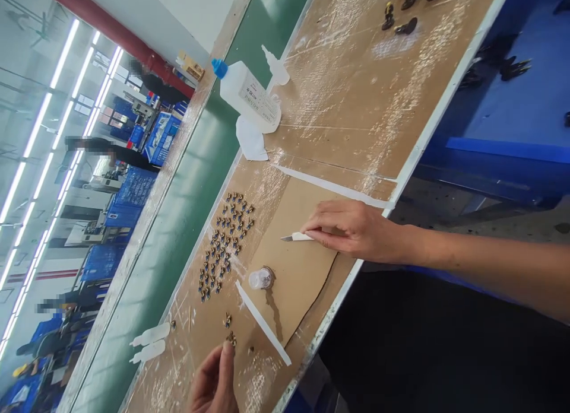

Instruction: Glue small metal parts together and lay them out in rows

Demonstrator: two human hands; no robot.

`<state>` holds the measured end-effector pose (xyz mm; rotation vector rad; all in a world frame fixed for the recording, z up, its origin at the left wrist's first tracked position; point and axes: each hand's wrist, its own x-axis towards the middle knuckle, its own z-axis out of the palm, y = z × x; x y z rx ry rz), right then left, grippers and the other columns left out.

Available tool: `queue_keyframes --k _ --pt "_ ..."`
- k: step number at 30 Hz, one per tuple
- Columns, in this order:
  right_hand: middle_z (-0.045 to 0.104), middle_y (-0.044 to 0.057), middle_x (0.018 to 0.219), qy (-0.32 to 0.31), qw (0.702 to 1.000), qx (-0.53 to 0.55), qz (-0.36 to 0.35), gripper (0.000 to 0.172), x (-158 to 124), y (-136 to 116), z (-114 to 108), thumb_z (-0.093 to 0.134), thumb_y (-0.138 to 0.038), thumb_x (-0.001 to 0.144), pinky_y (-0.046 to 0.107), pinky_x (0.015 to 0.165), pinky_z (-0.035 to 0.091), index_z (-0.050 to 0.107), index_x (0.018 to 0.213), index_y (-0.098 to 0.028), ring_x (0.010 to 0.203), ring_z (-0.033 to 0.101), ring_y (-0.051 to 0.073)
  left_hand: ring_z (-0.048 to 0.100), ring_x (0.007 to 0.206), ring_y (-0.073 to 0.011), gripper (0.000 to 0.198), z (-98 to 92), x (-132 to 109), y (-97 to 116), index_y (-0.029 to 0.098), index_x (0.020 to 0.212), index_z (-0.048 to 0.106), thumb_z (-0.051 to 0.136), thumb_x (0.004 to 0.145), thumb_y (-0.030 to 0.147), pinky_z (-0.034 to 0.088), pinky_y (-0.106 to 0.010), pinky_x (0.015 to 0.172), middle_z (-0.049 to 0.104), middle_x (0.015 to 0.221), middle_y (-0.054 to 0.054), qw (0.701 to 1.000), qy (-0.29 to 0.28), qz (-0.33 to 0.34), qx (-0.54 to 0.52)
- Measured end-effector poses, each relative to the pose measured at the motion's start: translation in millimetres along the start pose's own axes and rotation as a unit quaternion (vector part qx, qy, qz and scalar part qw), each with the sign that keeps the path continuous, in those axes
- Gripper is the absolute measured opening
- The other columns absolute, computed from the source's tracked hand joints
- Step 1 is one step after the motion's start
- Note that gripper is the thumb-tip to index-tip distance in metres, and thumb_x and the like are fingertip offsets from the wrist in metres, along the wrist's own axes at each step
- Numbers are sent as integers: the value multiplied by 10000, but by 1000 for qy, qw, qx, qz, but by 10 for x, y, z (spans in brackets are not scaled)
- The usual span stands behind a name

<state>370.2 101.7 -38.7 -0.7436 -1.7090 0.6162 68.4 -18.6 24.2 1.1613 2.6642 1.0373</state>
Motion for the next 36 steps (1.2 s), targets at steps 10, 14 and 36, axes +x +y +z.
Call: queue_keyframes --k 10,14,36 --pt "657 55 796 -26 999 -8 25 190 6 -17 -6 494 -242 906 289 680 436 674 892 -182 723 588 155 672 863 -228 370 85 -280 -320 221 799 676 749 584 513 535 -256 665 720 786 -18 985 39 -159 -56" --pt "655 45 785 -24 999 -5 31 188 1 -29 -12 495 -247 905 292 670 435 672 881 -189 706 576 147 629 758 -132 356 90 -243 -324 194 770 677 800 544 440 488 -190 672 678 716 26 980 15 -154 -126" --pt "647 37 791 -34 999 -17 38 167 -3 -14 -14 519 -247 900 278 655 439 674 897 -185 691 567 131 596 808 -156 439 53 -136 -439 196 795 700 786 510 519 461 -265 790 691 773 8 984 -28 -154 -85"
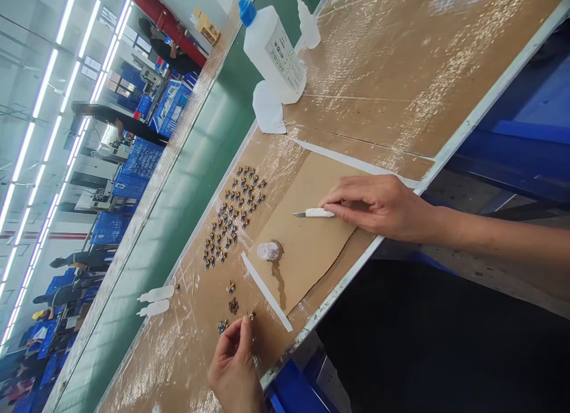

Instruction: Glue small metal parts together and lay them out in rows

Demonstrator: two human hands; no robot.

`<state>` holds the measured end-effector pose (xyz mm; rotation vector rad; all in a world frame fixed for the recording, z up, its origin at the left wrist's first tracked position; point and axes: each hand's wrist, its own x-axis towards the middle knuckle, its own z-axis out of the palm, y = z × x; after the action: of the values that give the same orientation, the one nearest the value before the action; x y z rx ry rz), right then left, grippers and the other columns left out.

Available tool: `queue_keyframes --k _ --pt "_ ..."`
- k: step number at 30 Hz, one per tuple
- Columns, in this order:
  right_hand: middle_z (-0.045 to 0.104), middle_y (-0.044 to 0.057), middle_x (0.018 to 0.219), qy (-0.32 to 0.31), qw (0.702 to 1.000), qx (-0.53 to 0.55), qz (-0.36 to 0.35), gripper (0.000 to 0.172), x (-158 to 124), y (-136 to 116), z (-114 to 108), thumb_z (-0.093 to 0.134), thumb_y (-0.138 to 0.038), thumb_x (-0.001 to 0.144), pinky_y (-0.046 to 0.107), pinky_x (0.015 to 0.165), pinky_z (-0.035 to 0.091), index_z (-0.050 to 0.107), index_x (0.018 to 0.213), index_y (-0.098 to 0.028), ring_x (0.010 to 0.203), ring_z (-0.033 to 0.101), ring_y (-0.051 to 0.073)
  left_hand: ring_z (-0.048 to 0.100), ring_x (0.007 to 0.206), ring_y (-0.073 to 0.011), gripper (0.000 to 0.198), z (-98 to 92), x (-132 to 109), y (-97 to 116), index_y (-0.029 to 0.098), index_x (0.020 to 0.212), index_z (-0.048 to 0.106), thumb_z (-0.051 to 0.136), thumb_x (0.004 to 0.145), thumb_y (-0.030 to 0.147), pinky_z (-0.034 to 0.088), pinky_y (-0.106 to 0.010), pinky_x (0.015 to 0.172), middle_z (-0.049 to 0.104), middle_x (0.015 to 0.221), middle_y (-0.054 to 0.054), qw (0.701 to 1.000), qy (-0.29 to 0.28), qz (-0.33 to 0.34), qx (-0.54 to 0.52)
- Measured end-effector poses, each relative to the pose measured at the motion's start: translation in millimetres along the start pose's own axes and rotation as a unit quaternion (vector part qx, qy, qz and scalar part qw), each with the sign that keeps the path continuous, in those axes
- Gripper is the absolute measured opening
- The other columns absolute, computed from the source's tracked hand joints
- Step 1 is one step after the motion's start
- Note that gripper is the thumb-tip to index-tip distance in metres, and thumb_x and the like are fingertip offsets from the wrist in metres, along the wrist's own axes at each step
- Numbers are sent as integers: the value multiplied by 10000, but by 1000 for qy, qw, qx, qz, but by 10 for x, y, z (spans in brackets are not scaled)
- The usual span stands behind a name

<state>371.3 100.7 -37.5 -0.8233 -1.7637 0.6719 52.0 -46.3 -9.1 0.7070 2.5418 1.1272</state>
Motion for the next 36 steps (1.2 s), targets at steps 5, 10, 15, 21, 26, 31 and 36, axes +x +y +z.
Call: queue_keyframes --k 5,10,15,21,26,31,36 --pt "648 28 780 3 1000 1 2 164 6 -12 -3 513 -255 902 278 647 439 669 886 -205 680 564 130 603 838 -174 430 -5 -21 44 202 797 705 770 518 523 455 -281 816 697 788 4 999 2 8 35" --pt "646 37 778 1 1000 -6 6 178 -1 -16 1 518 -260 899 288 654 434 681 895 -189 684 565 136 601 864 -187 431 3 -40 70 206 806 699 766 525 527 447 -290 822 694 796 1 999 -5 2 38" --pt "647 37 771 2 1000 -9 10 189 1 -21 -5 511 -270 899 294 650 431 684 893 -194 675 563 140 604 857 -196 402 -11 -48 102 222 812 702 726 574 546 434 -296 802 693 795 9 994 -9 26 102" --pt "646 33 772 4 1000 -3 6 182 5 -22 -3 515 -256 897 287 656 433 681 884 -183 685 569 136 608 807 -200 381 -39 -48 193 245 790 706 676 593 570 411 -297 721 696 767 22 979 -24 51 197" --pt "654 45 793 1 1000 4 0 181 5 -20 5 513 -256 901 289 658 441 677 895 -179 698 578 142 635 753 -207 366 -25 2 211 240 780 707 677 602 558 443 -302 708 700 738 11 974 -30 84 208" --pt "660 45 807 8 1000 8 -3 161 9 -8 -13 511 -254 900 298 679 452 667 894 -213 722 590 154 647 805 -221 352 -21 -35 174 247 759 706 709 580 550 466 -310 738 702 750 5 980 -3 91 179" --pt "650 88 856 20 997 46 -51 160 -33 -95 -19 522 -166 888 293 728 452 657 974 -165 786 587 158 636 844 -194 306 49 -347 40 259 789 698 714 613 508 469 -289 794 709 820 14 987 48 151 32"
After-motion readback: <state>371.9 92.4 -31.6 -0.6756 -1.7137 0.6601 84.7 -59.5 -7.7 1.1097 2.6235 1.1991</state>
